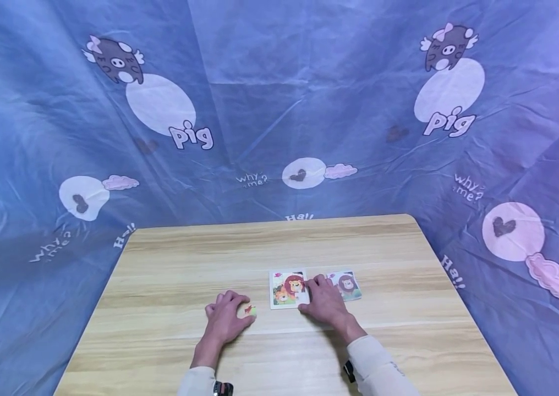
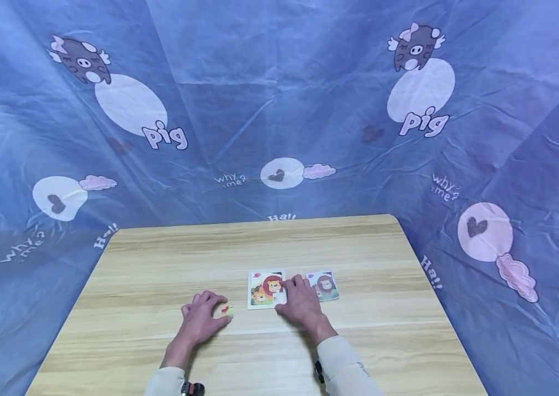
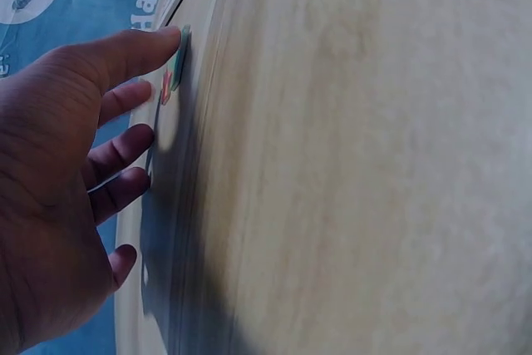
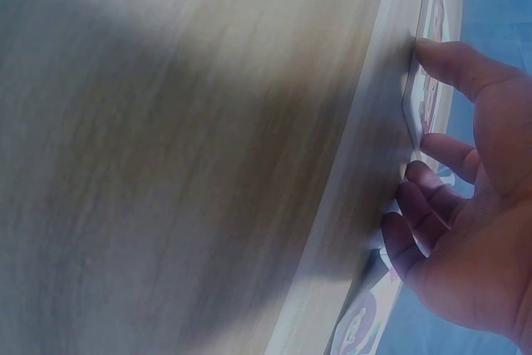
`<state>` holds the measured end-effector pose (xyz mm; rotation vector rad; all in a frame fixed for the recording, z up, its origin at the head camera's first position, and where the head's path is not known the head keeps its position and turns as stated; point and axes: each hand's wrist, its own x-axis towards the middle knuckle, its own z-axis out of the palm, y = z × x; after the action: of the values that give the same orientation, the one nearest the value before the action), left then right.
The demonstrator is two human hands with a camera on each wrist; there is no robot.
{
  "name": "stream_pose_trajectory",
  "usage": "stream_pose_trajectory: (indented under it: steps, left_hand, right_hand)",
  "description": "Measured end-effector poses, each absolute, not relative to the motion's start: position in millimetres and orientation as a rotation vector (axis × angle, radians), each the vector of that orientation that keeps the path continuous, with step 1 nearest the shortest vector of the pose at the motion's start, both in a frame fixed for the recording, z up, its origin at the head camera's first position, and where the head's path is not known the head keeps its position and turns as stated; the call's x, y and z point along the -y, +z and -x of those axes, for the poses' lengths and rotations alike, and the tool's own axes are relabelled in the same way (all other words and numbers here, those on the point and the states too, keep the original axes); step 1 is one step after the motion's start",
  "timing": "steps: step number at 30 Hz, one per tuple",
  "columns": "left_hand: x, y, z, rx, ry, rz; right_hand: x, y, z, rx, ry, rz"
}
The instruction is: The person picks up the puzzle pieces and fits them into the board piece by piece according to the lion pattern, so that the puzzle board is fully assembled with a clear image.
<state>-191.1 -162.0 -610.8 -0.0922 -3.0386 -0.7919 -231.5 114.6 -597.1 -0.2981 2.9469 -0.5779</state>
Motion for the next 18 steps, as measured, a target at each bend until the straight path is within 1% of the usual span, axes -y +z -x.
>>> stream_pose_trajectory:
  steps: [9, 18]
  left_hand:
    - [161.6, -612.4, 190.3, 3.043, -0.778, 0.116]
    - [158.8, -607.5, 193.1, 3.087, -0.887, 0.083]
  right_hand:
    - [-115.7, -599.2, 230.3, -2.944, -0.580, 0.288]
    - [-116.5, -599.5, 231.1, -2.953, -0.594, 0.290]
